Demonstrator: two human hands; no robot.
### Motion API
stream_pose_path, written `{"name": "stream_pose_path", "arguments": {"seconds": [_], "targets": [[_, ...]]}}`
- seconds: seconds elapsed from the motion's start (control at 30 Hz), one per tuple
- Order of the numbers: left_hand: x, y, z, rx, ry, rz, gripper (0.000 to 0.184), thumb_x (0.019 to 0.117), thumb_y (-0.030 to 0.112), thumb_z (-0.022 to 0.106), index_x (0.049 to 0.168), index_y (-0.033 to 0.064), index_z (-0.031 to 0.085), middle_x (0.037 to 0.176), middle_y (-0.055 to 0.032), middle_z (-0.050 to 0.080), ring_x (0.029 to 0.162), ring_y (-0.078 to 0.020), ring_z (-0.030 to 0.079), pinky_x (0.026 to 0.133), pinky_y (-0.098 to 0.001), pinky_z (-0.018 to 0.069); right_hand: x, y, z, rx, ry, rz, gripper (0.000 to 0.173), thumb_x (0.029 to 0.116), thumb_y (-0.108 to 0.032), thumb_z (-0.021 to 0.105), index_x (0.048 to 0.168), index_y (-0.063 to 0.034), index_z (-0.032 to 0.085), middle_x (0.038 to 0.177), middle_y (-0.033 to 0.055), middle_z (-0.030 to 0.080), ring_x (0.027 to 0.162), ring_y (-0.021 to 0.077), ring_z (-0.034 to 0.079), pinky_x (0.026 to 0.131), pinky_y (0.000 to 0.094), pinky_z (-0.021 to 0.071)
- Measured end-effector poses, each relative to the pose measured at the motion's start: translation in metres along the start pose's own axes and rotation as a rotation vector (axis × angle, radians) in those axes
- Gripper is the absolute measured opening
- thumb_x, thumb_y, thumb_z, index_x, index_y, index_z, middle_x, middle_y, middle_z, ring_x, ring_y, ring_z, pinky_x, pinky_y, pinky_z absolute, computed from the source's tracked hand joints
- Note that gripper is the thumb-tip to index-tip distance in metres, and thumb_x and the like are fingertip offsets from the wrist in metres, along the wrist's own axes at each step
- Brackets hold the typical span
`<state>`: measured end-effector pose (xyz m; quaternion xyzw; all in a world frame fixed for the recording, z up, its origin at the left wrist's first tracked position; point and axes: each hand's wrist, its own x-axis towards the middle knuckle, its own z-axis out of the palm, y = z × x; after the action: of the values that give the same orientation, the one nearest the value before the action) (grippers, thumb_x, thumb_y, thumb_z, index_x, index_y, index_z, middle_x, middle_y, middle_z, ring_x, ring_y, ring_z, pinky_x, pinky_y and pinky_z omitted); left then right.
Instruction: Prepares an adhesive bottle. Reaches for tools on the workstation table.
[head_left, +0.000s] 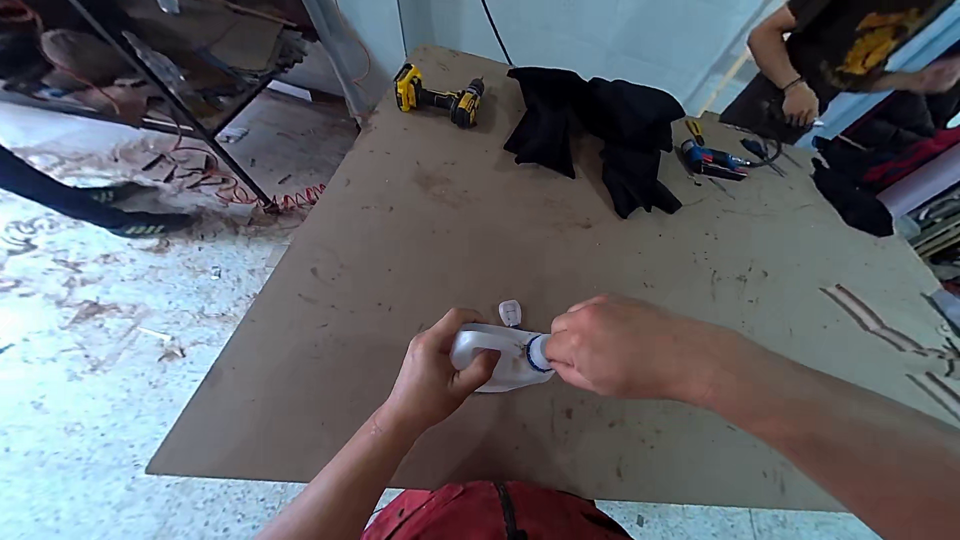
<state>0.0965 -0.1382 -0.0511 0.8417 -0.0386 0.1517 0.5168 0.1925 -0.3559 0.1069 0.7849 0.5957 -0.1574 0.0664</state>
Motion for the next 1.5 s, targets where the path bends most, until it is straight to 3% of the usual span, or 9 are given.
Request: {"name": "stream_pose_path", "arguments": {"seconds": [0.23,0.57,0.83,1.07,1.23,1.37,1.5], "targets": [[0.0,-0.003,-0.003,-0.015,-0.013,0.011,0.039,0.0871,0.048,0.068,0.114,0.0201,0.067,0.087,0.0125,0.07,0.07,0.0025,0.066,0.06,-0.0235,0.0604,0.007,0.003,0.007,-0.01,0.073,-0.111,0.023,0.0963,-0.02,0.06,0.076,-0.0143,0.067,0.07,-0.0033,0.058,0.066,0.0089,0.06,0.057,0.0267,0.0512],[0.006,-0.003,-0.005,-0.013,-0.023,0.047,0.036,0.0872,0.047,0.067,0.111,0.0202,0.068,0.087,0.0128,0.07,0.072,0.0029,0.066,0.061,-0.0228,0.0599,0.007,0.004,0.015,-0.009,0.15,-0.121,0.02,0.0918,-0.021,0.062,0.074,-0.0142,0.067,0.066,-0.0036,0.057,0.062,0.008,0.06,0.053,0.0256,0.0495],[0.016,-0.001,-0.006,-0.016,-0.074,0.021,0.033,0.0859,0.045,0.068,0.109,0.0219,0.069,0.084,0.0133,0.069,0.069,0.004,0.064,0.059,-0.0221,0.0581,0.012,0.018,-0.008,0.317,-0.08,0.038,0.026,0.1006,-0.025,0.06,0.081,-0.0185,0.076,0.072,-0.0094,0.063,0.064,-0.0018,0.057,0.055,0.0187,0.0461],[0.018,0.001,-0.005,-0.005,-0.085,0.036,0.031,0.0864,0.044,0.068,0.109,0.0219,0.069,0.085,0.0137,0.068,0.07,0.0044,0.063,0.06,-0.0213,0.0572,0.009,0.015,-0.004,0.347,-0.062,0.126,0.024,0.0991,-0.025,0.061,0.079,-0.0206,0.074,0.07,-0.0108,0.061,0.063,-0.0018,0.056,0.053,0.0197,0.0452],[0.018,0.002,-0.005,0.005,-0.081,0.043,0.032,0.0866,0.046,0.068,0.108,0.0219,0.069,0.085,0.0138,0.068,0.07,0.0048,0.063,0.06,-0.0213,0.0569,0.004,0.014,-0.002,0.42,-0.057,0.185,0.027,0.103,-0.031,0.06,0.083,-0.0219,0.077,0.073,-0.0116,0.064,0.063,-0.0019,0.056,0.054,0.0195,0.045],[0.018,0.005,-0.003,0.015,-0.073,0.051,0.031,0.0864,0.044,0.068,0.108,0.0216,0.069,0.084,0.0135,0.067,0.068,0.0042,0.062,0.058,-0.021,0.0562,0.002,0.007,-0.002,0.467,-0.069,0.298,0.025,0.1009,-0.031,0.062,0.083,-0.0242,0.077,0.073,-0.013,0.065,0.063,-0.0027,0.057,0.054,0.0194,0.0463],[0.017,0.009,-0.001,0.05,-0.035,0.034,0.029,0.0855,0.042,0.068,0.105,0.021,0.069,0.085,0.0123,0.067,0.069,0.0026,0.063,0.059,-0.0234,0.057,0.004,-0.014,-0.003,0.434,-0.041,0.526,0.017,0.0923,-0.028,0.067,0.076,-0.024,0.072,0.07,-0.0112,0.063,0.06,0.0006,0.056,0.051,0.0244,0.0468]]}}
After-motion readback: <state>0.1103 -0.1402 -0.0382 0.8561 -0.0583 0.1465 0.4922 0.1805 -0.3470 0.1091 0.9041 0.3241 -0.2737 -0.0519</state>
